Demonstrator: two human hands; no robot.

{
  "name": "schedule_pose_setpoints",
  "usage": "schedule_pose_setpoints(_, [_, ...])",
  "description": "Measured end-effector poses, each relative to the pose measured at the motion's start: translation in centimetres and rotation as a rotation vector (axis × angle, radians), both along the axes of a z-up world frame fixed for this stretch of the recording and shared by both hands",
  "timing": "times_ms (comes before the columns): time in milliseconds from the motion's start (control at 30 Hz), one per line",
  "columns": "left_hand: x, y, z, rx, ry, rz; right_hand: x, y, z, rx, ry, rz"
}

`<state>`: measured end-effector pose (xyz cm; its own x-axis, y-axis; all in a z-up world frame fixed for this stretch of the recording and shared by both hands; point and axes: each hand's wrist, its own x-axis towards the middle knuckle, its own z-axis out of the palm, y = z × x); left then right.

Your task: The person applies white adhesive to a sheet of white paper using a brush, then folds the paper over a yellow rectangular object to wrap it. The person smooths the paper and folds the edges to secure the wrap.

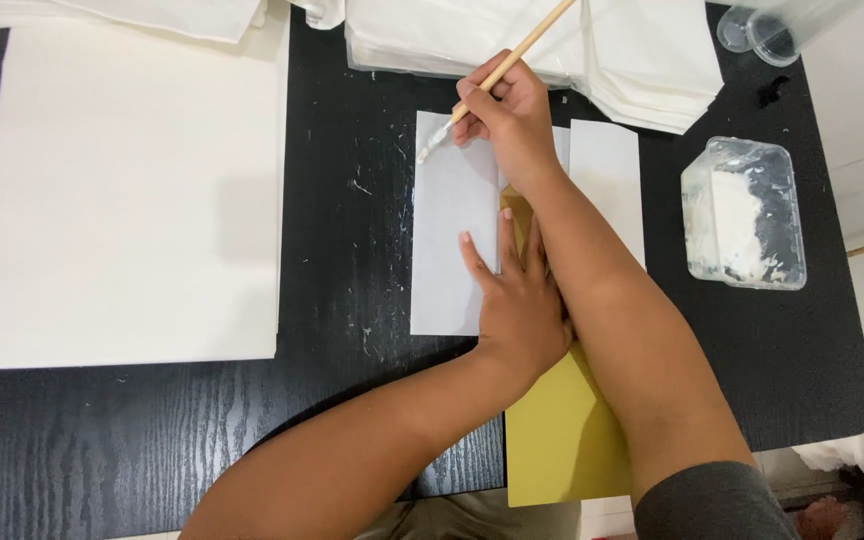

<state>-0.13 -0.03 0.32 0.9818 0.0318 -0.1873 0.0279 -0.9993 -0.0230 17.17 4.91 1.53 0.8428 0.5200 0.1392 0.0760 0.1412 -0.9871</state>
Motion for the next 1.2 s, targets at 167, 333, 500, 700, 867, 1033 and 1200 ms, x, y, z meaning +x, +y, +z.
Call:
schedule_pose_setpoints(167, [-0.1,0.0,0.0,-0.01,0.008,0.003,-0.1,0.2,-0.3,0.023,-0.13,0.005])
schedule_pose_setpoints(333, [-0.1,-0.1,-0.4,-0.013,-0.07,0.023,-0.3,0.1,0.2,0.051,-0.198,-0.07])
schedule_pose_setpoints(500, [0.0,-0.2,-0.3,-0.025,-0.04,0.017,0.3,0.2,-0.9,0.052,-0.191,-0.007])
schedule_pose_setpoints(700, [0.0,0.0,-0.2,-0.023,-0.013,0.007,-0.1,0.4,-0.2,0.041,-0.262,-0.103])
schedule_pose_setpoints(867, [-0.1,0.0,-0.2,-0.021,-0.013,0.009,0.0,0.2,-0.5,0.016,-0.247,-0.046])
schedule_pose_setpoints(1033, [-0.1,0.1,0.1,-0.028,-0.018,0.004,0.0,0.1,-0.3,0.055,-0.356,-0.051])
schedule_pose_setpoints(1200, [-0.1,0.0,-0.2,-0.022,-0.056,0.016,-0.8,0.0,0.8,0.056,-0.227,-0.078])
